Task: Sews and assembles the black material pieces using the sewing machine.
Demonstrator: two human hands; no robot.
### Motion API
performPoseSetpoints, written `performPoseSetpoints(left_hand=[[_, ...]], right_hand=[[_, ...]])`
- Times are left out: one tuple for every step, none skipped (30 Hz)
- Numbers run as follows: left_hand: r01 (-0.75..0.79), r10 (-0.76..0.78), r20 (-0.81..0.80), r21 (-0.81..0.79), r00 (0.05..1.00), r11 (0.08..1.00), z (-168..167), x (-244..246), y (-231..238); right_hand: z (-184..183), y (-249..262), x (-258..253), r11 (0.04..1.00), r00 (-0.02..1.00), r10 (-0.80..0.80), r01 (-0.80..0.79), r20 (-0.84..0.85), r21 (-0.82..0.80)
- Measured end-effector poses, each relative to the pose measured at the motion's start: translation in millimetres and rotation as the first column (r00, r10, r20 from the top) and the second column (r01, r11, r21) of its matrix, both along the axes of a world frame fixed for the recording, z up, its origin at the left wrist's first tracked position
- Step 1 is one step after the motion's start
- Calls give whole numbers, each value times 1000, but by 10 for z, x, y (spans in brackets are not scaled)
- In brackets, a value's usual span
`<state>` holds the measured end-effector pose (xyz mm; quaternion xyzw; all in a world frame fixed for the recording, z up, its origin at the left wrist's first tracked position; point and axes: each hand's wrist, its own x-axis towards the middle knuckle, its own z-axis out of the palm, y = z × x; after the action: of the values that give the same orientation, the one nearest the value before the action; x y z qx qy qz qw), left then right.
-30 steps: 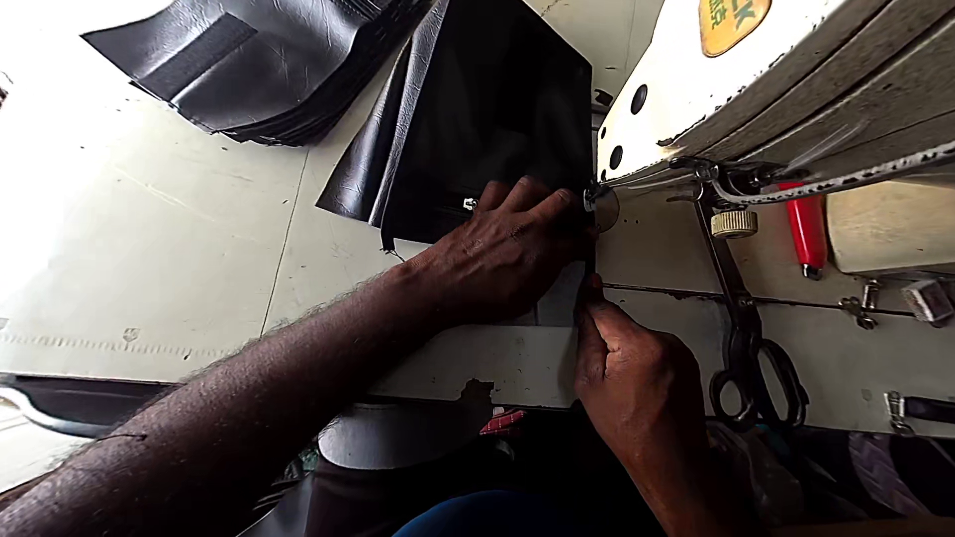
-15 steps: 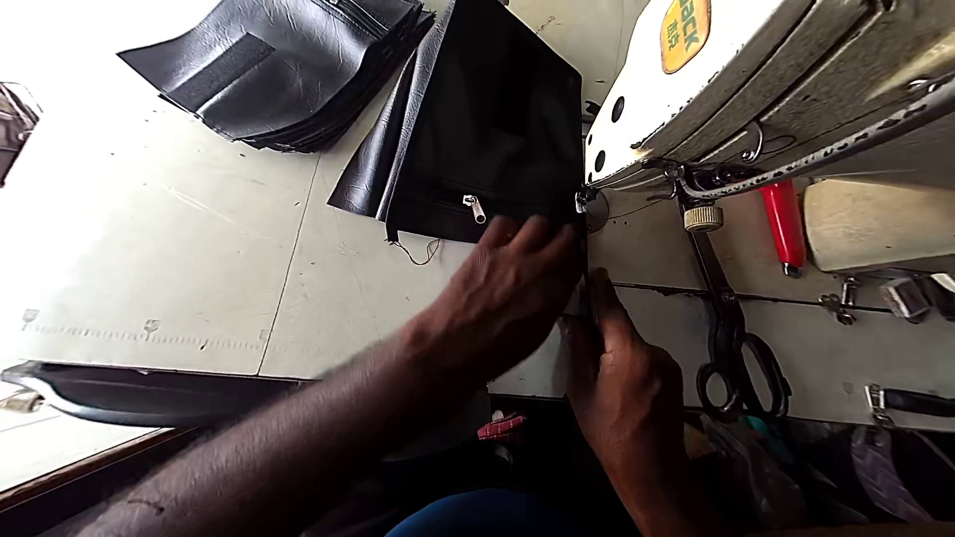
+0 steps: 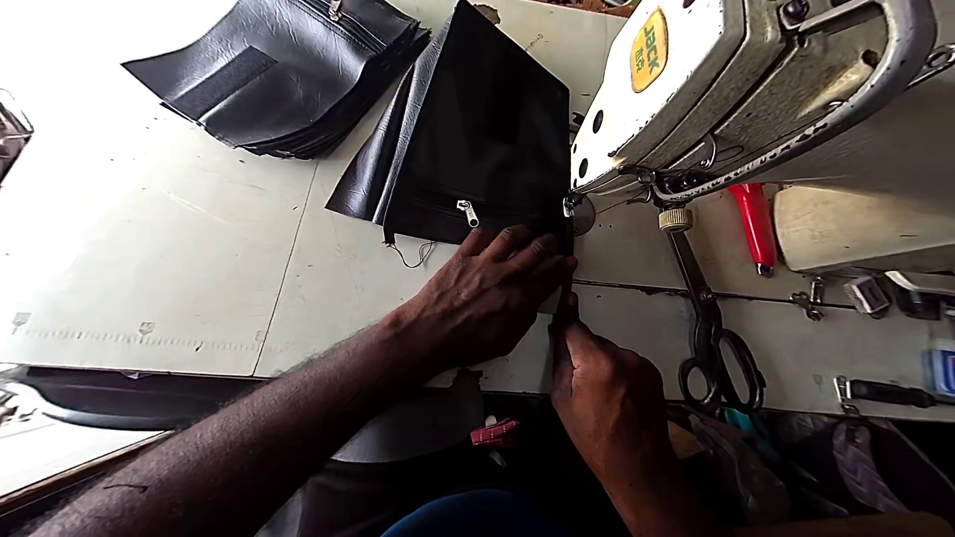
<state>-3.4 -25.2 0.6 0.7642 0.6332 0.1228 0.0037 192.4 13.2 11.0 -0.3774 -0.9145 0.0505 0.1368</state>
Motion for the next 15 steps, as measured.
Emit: performPoseSetpoints(left_hand=[[15, -15, 8, 1, 1000, 1000, 2, -35, 14], [28, -28, 19, -2, 999, 1000, 4, -65, 25], [36, -35, 32, -3, 999, 999, 4, -90, 36], [41, -41, 42, -2, 998, 999, 4, -113, 50], [41, -41, 48, -2, 998, 999, 3, -135, 69], [38, -38, 48, 0, 998, 999, 4, -155, 90], [35, -35, 48, 3, 998, 999, 3, -174, 114], [32, -32, 47, 8, 998, 999, -2, -195, 139], [30, -30, 42, 6, 999, 1000, -7, -216, 167], [30, -30, 41, 6, 999, 1000, -6, -235, 194], [31, -31, 41, 4, 999, 1000, -2, -252, 220], [34, -33, 42, -2, 999, 999, 3, -267, 245], [39, -38, 45, -3, 998, 999, 4, -284, 268], [45, -45, 50, 1, 998, 999, -2, -304, 291], [51, -51, 57, 10, 997, 999, -13, -322, 311]], right_hand=[[-5, 11, 6, 1000, 1000, 5, -5, -19, -8], [-6, 22, 9, 1000, 999, 10, -10, -32, -17], [-2, 33, 10, 999, 999, 18, -19, -40, -26], [0, 44, 10, 999, 998, 26, -28, -50, -34], [1, 56, 10, 999, 998, 34, -37, -58, -40], [2, 66, 8, 998, 997, 39, -42, -67, -45], [4, 75, 2, 998, 996, 41, -45, -74, -49], [4, 85, -7, 997, 996, 40, -44, -78, -56], [7, 96, -18, 997, 996, 34, -40, -82, -63], [10, 109, -32, 997, 996, 27, -33, -85, -70], [12, 117, -49, 997, 996, 18, -25, -88, -73], [15, 118, -64, 997, 996, 12, -18, -83, -76], [13, 114, -79, 997, 997, 10, -15, -74, -76], [12, 109, -91, 997, 998, 12, -16, -64, -74], [14, 111, -92, 997, 998, 18, -22, -56, -77]])
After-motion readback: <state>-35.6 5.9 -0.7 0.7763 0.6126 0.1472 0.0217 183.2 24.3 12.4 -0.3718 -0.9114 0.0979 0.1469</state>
